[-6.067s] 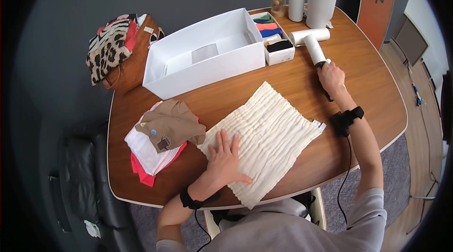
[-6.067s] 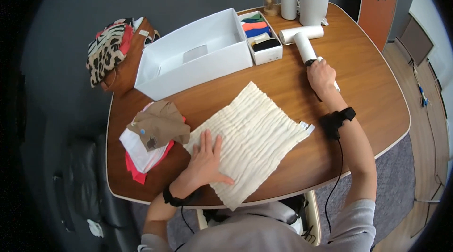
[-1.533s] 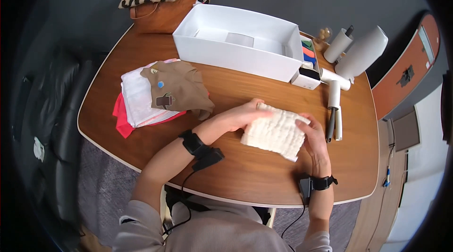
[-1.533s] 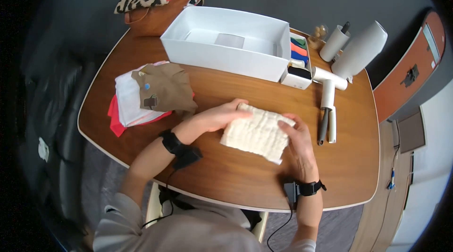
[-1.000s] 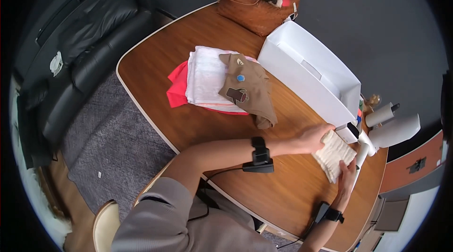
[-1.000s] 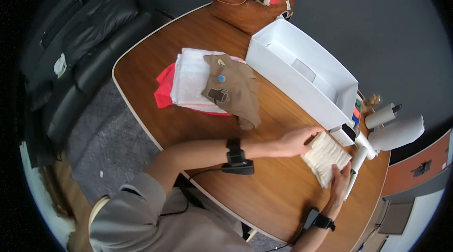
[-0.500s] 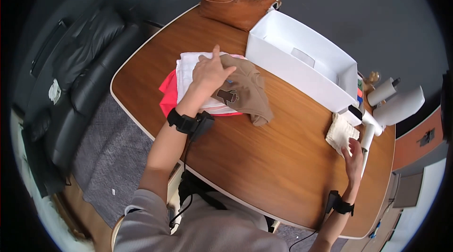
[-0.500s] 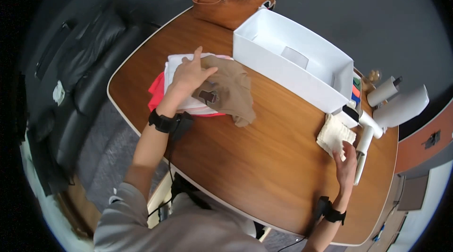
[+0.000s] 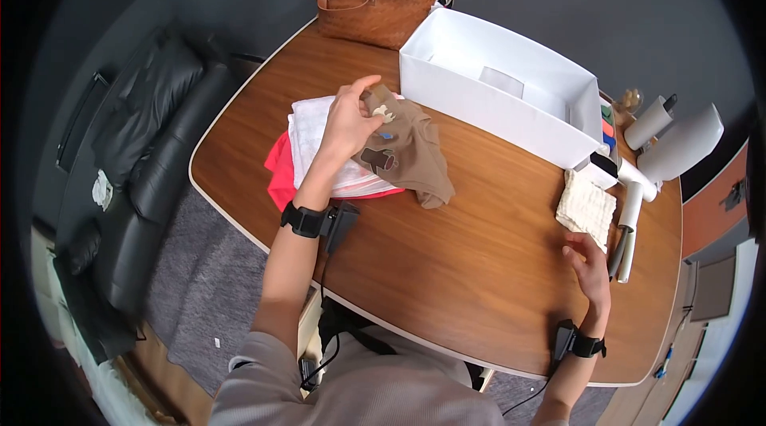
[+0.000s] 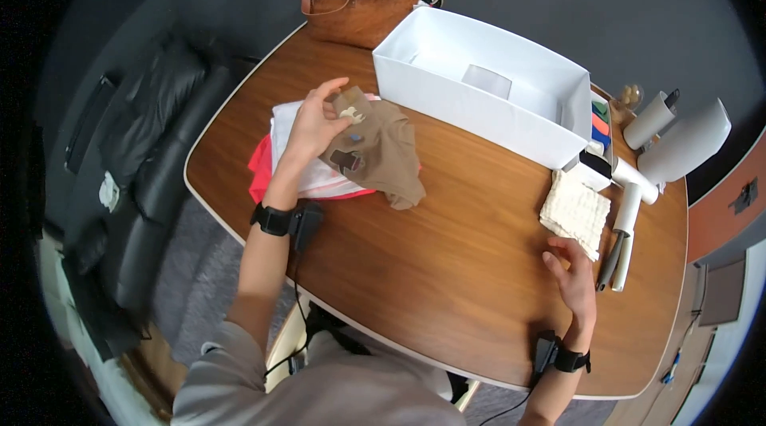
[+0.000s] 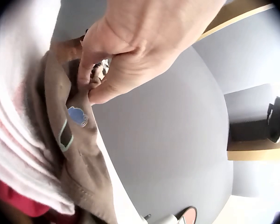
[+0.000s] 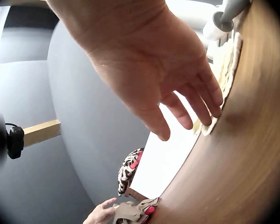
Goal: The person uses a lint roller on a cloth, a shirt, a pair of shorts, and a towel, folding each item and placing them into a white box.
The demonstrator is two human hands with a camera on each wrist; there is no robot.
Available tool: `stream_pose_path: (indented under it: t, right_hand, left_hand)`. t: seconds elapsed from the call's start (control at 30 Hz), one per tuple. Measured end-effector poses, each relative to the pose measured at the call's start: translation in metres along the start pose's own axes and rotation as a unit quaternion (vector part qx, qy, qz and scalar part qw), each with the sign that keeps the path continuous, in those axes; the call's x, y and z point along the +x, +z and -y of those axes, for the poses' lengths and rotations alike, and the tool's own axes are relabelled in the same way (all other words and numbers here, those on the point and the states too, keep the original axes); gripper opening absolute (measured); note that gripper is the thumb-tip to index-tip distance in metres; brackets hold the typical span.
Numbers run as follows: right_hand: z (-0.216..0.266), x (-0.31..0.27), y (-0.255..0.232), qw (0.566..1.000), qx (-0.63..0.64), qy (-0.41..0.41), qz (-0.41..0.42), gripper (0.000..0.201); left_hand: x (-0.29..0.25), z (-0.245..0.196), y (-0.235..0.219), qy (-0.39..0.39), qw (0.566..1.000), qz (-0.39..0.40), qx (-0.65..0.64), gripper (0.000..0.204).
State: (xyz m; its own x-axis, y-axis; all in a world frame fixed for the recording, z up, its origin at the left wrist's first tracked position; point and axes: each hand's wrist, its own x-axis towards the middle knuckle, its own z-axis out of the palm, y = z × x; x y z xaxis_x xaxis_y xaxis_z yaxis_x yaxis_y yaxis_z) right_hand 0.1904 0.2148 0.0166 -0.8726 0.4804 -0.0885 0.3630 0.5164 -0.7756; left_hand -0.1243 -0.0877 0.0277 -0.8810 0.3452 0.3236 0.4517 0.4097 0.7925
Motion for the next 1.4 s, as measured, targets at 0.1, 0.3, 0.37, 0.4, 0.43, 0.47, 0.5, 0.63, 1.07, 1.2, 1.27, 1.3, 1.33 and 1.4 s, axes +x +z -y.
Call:
stream_pose_path:
  t: [0.1,0.3,0.37,0.4,0.43,0.47,0.5,0.63,1.07,1.2,1.27,1.3,1.33,1.4]
  right_hand:
    - [0.004,-0.001,0.005,0.999,0.038,0.000,0.025,0.026]
    - [0.012,0.000,0.022,0.978,0.166,0.015,0.125,0.031]
    - [0.015,0.000,0.032,0.954,0.257,0.019,0.151,0.035]
    - [0.015,0.000,0.036,0.946,0.276,0.002,0.172,0.038]
    - [0.012,0.001,0.038,0.935,0.318,0.022,0.153,0.038]
    - [0.007,0.001,0.041,0.923,0.360,0.040,0.133,0.038]
    - [0.000,0.001,0.045,0.907,0.401,0.060,0.112,0.039]
    - [-0.018,0.005,0.040,0.856,0.495,0.145,0.040,0.041]
    - [-0.002,0.004,0.007,0.963,0.260,0.043,0.054,0.020]
    - [0.000,0.000,0.001,0.992,0.113,-0.044,0.033,0.020]
    - [-0.001,-0.001,0.000,0.993,0.036,-0.111,0.010,0.020]
    - [-0.001,-0.001,0.001,0.992,0.015,-0.129,0.000,0.021]
    - [0.001,-0.002,0.002,0.989,-0.006,-0.148,-0.011,0.021]
    - [0.007,-0.004,0.001,0.981,-0.048,-0.186,-0.018,0.022]
  left_hand:
    - [0.001,-0.014,0.007,0.001,0.986,0.083,-0.146,0.042]
    - [-0.028,-0.085,0.041,0.125,0.927,0.245,-0.256,0.029]
    - [-0.041,-0.107,0.058,0.171,0.908,0.263,-0.278,0.024]
    - [-0.046,-0.118,0.064,0.186,0.896,0.275,-0.296,0.022]
    - [-0.050,-0.128,0.070,0.201,0.883,0.287,-0.313,0.021]
    - [-0.054,-0.136,0.077,0.203,0.870,0.293,-0.341,0.019]
    - [-0.058,-0.143,0.082,0.205,0.855,0.301,-0.369,0.018]
    - [-0.060,-0.152,0.097,0.214,0.839,0.293,-0.405,0.016]
    - [-0.054,-0.099,0.071,0.083,0.795,0.582,0.149,0.033]
    - [-0.052,-0.099,0.102,0.217,0.863,0.445,0.104,0.040]
    - [-0.049,-0.088,0.133,0.279,0.858,0.424,0.082,0.045]
    - [-0.048,-0.080,0.150,0.312,0.846,0.427,0.066,0.048]
    - [-0.046,-0.081,0.161,0.347,0.832,0.430,0.049,0.052]
    - [-0.048,-0.087,0.178,0.361,0.813,0.450,0.080,0.058]
